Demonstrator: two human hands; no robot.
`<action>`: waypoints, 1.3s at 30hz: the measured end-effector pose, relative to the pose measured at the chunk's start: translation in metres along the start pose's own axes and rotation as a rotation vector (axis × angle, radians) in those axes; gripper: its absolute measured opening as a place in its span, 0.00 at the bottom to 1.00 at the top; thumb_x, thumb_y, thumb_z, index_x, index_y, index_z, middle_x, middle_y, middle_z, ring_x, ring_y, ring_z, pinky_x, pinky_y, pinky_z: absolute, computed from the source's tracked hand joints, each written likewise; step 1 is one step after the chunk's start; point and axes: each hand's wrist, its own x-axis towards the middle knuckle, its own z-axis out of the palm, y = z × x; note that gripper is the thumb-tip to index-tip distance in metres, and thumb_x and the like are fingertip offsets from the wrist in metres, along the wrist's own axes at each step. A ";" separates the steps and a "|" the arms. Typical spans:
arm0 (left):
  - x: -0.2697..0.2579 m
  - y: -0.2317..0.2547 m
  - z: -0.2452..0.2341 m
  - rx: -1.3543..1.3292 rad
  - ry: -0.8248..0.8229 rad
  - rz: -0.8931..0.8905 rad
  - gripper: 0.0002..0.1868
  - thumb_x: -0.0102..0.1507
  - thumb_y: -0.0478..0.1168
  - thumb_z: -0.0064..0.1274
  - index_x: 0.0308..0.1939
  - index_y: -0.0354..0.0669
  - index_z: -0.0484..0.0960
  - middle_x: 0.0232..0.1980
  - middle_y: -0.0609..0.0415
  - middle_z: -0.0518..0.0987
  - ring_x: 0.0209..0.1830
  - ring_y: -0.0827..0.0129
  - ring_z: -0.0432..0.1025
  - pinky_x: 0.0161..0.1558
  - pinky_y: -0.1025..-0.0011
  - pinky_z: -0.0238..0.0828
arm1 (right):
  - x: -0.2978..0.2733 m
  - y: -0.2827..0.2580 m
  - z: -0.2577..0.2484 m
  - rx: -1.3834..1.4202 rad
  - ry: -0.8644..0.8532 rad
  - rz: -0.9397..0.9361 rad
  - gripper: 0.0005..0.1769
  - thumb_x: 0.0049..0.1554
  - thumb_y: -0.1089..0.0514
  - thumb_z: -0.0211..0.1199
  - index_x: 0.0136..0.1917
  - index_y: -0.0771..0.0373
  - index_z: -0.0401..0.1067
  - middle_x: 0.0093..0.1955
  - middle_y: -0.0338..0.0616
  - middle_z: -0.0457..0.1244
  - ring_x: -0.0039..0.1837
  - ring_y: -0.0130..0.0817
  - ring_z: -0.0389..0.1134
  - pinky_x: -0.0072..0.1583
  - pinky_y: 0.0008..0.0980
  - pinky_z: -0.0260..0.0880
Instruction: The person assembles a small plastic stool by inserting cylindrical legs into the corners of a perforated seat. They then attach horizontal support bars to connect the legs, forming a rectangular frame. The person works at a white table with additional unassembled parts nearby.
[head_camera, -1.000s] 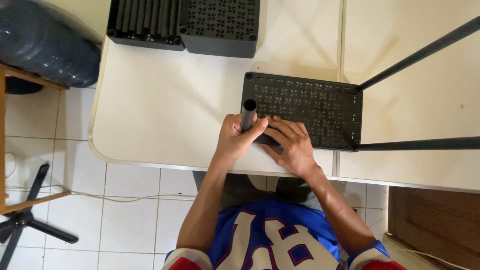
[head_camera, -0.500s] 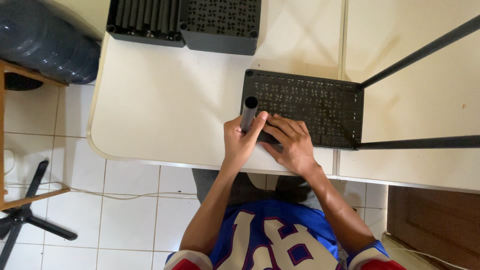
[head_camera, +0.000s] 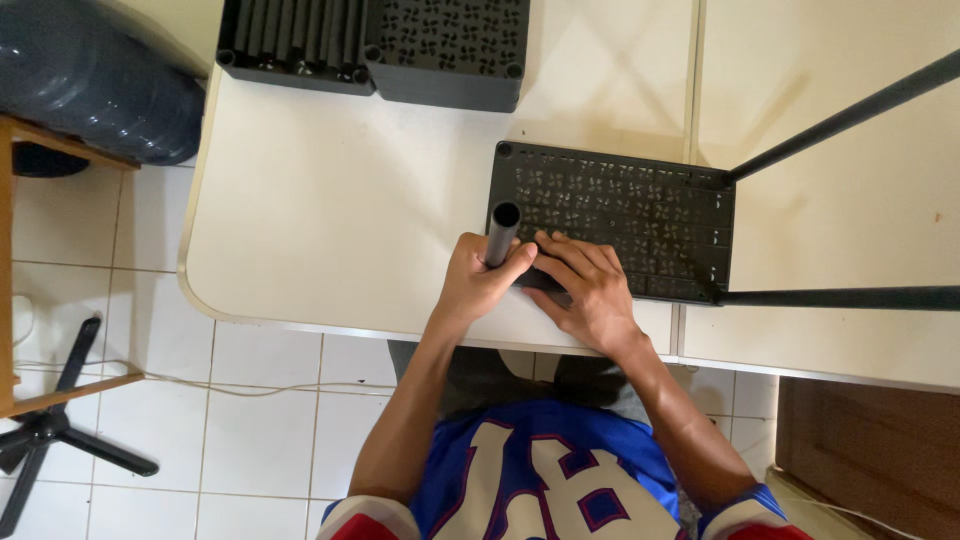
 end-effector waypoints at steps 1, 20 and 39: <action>0.000 0.002 0.000 0.001 -0.004 0.002 0.27 0.68 0.38 0.58 0.17 0.43 0.61 0.19 0.68 0.58 0.21 0.83 0.49 0.24 0.73 0.41 | 0.000 0.000 0.000 0.000 0.001 0.001 0.25 0.50 0.50 0.75 0.60 0.55 0.77 0.69 0.39 0.66 0.71 0.39 0.65 0.66 0.42 0.64; 0.006 0.069 0.036 0.030 0.171 0.128 0.17 0.70 0.41 0.58 0.29 0.41 0.72 0.24 0.66 0.63 0.24 0.85 0.53 0.26 0.77 0.47 | 0.001 0.013 -0.012 -0.004 -0.055 0.029 0.23 0.50 0.52 0.74 0.59 0.54 0.77 0.69 0.41 0.65 0.71 0.40 0.63 0.66 0.44 0.58; 0.026 0.049 0.024 -0.147 -0.107 0.012 0.22 0.70 0.39 0.56 0.22 0.43 0.68 0.22 0.68 0.62 0.22 0.85 0.52 0.25 0.73 0.41 | -0.001 0.032 -0.011 0.010 -0.030 0.039 0.22 0.50 0.51 0.75 0.57 0.54 0.79 0.67 0.42 0.66 0.71 0.39 0.64 0.65 0.43 0.59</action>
